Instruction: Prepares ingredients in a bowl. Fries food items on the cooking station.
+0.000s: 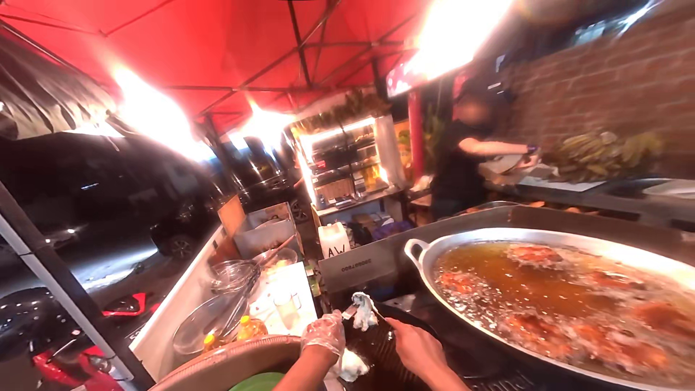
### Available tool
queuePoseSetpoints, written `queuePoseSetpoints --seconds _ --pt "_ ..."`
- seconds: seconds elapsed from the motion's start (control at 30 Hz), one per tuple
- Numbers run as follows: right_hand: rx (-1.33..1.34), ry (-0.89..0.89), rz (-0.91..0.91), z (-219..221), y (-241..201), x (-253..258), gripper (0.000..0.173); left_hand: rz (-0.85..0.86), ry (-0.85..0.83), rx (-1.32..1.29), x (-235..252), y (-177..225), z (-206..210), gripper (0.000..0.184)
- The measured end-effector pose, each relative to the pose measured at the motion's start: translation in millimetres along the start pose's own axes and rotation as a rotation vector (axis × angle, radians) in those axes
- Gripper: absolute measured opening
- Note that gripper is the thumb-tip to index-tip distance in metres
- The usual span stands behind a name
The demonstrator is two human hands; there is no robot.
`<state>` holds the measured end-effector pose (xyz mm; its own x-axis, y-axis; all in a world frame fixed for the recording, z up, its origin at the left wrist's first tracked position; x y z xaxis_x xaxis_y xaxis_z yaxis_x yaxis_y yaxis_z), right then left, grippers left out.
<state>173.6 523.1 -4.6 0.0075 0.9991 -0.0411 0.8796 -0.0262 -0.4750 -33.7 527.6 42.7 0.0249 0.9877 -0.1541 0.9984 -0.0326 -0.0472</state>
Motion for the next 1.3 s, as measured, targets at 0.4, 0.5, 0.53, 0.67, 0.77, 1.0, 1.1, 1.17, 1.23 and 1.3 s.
queuePoseSetpoints --seconds 0.4,0.5,0.53,0.67,0.77,1.0,1.1,1.17,1.23,1.3 --pt "-0.019 0.075 0.037 -7 6 -3 0.052 0.136 0.036 0.124 -10 10 -20 0.042" --pt "0.043 0.046 0.031 -10 5 2 0.049 0.162 0.043 0.151 -20 11 -34 0.043" --pt "0.1 0.041 0.027 -10 6 5 0.047 0.165 0.041 0.154 -24 10 -37 0.042" --pt "0.783 0.122 0.1 -2 21 17 0.038 0.129 -0.011 0.149 -32 1 -39 0.04" --pt "1.452 0.002 0.37 18 19 9 0.031 0.079 -0.098 0.148 -36 -7 -26 0.043" --pt "1.811 -0.19 0.327 -4 -12 -12 0.034 0.091 -0.104 0.15 -30 6 -7 0.041" --pt "1.809 -0.165 0.267 -17 -12 -26 0.034 0.095 -0.089 0.164 -26 13 -6 0.035" --pt "1.772 -0.141 0.237 -25 -6 -35 0.035 0.096 -0.076 0.173 -20 19 -6 0.033" --pt "1.731 -0.127 0.225 -29 1 -42 0.035 0.092 -0.066 0.172 -15 24 -6 0.031" --pt "1.704 -0.119 0.218 -31 7 -48 0.035 0.092 -0.071 0.171 -12 27 -6 0.031"
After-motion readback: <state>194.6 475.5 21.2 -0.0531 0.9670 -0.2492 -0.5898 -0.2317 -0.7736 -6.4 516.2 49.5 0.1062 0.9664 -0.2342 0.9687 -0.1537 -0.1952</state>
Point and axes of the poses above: each hand's wrist, its own x-axis towards the middle knuckle, its own z-axis out of the palm, y = z × x, the point moved 9 cm from there along x, towards the middle knuckle, and after that the axes turned 2 degrees about x, right-handed, at the moved point
